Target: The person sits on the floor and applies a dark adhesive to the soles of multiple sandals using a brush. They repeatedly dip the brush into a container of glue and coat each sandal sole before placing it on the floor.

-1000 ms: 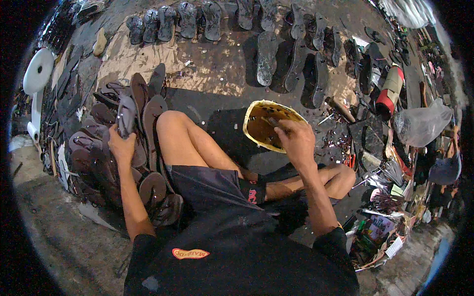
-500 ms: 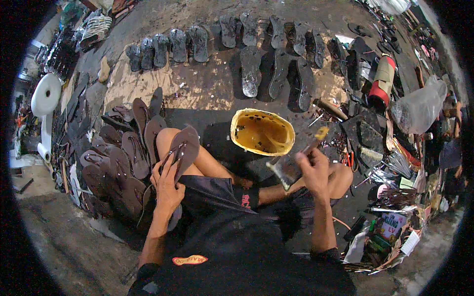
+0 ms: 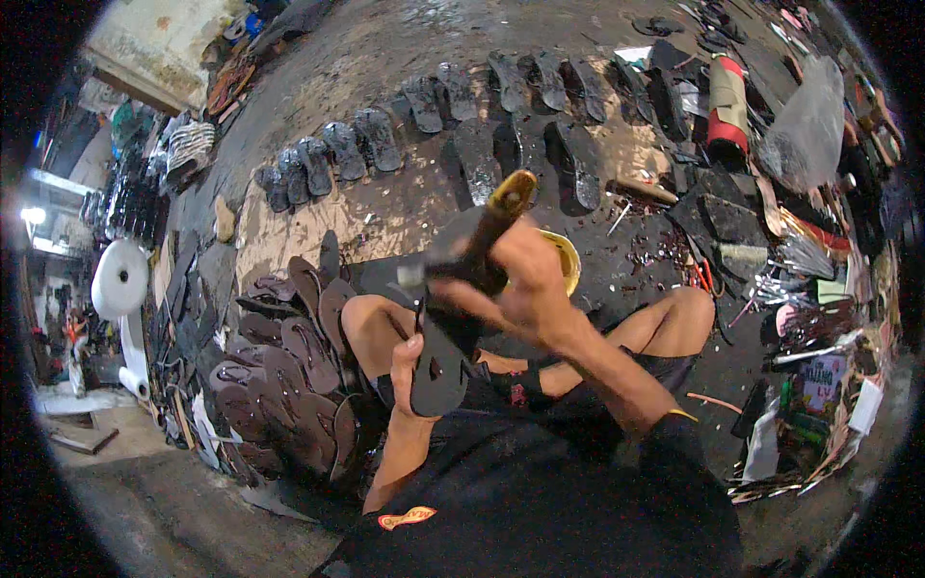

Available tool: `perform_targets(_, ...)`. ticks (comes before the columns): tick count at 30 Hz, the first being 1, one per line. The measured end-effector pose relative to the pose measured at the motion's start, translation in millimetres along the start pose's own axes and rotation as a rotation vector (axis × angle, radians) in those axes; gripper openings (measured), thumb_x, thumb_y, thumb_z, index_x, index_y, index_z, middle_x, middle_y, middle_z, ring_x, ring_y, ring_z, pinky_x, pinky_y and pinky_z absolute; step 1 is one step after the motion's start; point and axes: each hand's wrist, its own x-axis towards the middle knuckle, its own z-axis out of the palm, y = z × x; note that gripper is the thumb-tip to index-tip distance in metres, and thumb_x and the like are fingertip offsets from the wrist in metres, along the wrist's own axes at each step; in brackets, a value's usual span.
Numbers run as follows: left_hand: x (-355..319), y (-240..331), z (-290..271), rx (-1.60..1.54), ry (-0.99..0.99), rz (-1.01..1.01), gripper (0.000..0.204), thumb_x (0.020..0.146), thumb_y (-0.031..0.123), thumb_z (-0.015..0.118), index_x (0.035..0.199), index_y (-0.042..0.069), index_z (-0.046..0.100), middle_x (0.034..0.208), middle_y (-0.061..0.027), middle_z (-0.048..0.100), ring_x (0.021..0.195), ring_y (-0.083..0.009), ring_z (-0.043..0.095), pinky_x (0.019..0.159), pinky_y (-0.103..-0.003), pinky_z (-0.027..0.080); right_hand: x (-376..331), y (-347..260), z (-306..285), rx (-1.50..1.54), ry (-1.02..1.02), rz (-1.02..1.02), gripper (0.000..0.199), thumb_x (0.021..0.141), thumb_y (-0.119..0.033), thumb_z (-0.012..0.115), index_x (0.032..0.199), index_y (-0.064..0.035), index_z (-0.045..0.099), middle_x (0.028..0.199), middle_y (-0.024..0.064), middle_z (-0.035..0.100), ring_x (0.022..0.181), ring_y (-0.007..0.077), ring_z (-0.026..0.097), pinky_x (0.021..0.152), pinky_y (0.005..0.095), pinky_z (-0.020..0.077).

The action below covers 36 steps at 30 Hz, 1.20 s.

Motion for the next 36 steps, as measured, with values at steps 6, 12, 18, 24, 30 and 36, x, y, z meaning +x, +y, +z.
perform_targets(6, -3.4, 4.4, 13.3, 0.157, -0.018, 0.218, 0.069, 0.09, 0.042, 0.068, 0.139, -0.004, 0.051, 0.112, -0.022, 0.071, 0.082, -0.0353, 0.076, 0.067, -0.043, 0.068, 13.0, -61.7, -6.8, 0.317, 0.143, 0.259, 0.026, 0.086, -0.015, 0.092, 0.102, -0.0013, 0.077, 0.095, 0.0072, 0.079, 0.094, 0.0163, 0.075, 0.081, 0.0319, 0.0588)
perform_targets(12, 2.0, 6.1, -10.3, 0.035, -0.193, 0.054, 0.074, 0.088, 0.045, 0.068, 0.136, -0.009, 0.054, 0.105, -0.0291, 0.072, 0.074, -0.0355, 0.076, 0.06, -0.042, 0.067, 26.2, -34.0, -31.4, 0.235, 0.381, 0.592, 0.033, 0.083, -0.018, 0.093, 0.105, 0.0011, 0.077, 0.095, 0.0068, 0.081, 0.085, 0.0099, 0.073, 0.078, 0.0308, 0.0587)
perform_targets(18, 0.1, 10.2, -28.2, 0.135, -0.2, -0.061, 0.081, 0.086, 0.052, 0.07, 0.136, -0.011, 0.055, 0.101, -0.027, 0.071, 0.069, -0.0314, 0.07, 0.056, -0.038, 0.061, 26.2, -11.5, -51.5, 0.162, 0.092, 0.402, 0.037, 0.083, -0.026, 0.094, 0.104, 0.0014, 0.08, 0.092, 0.0047, 0.081, 0.08, 0.0084, 0.07, 0.074, 0.0277, 0.0562)
perform_targets(24, 5.2, 0.4, 12.4, 0.103, -0.06, -0.01, 0.063, 0.098, 0.05, 0.065, 0.128, -0.005, 0.061, 0.105, -0.0195, 0.072, 0.068, -0.0277, 0.068, 0.058, -0.04, 0.06, 17.3, -7.2, -52.9, 0.218, 0.506, 0.28, 0.02, 0.086, -0.007, 0.088, 0.104, -0.0004, 0.079, 0.096, 0.0054, 0.08, 0.084, 0.0127, 0.074, 0.077, 0.0303, 0.0591)
perform_targets(30, 40.9, 11.4, 45.0, 0.102, -0.038, 0.058, 0.046, 0.103, 0.039, 0.067, 0.125, -0.002, 0.063, 0.104, -0.0125, 0.071, 0.087, -0.0252, 0.069, 0.08, -0.038, 0.059, -62.3, -60.2, -9.2, 0.277, -0.206, -0.209, 0.026, 0.079, -0.014, 0.093, 0.102, -0.0088, 0.081, 0.092, 0.0079, 0.076, 0.082, 0.0229, 0.072, 0.074, 0.0363, 0.0532)
perform_targets(36, 50.0, -7.4, 60.6, 0.01, 0.01, 0.102, 0.048, 0.11, 0.039, 0.052, 0.144, 0.005, 0.058, 0.13, -0.0126, 0.071, 0.108, -0.0239, 0.073, 0.092, -0.04, 0.062, -18.9, -62.2, -12.7, 0.235, 0.112, 0.429, 0.03, 0.079, -0.021, 0.095, 0.092, 0.0002, 0.078, 0.083, 0.0084, 0.075, 0.076, 0.0168, 0.071, 0.07, 0.0359, 0.0564)
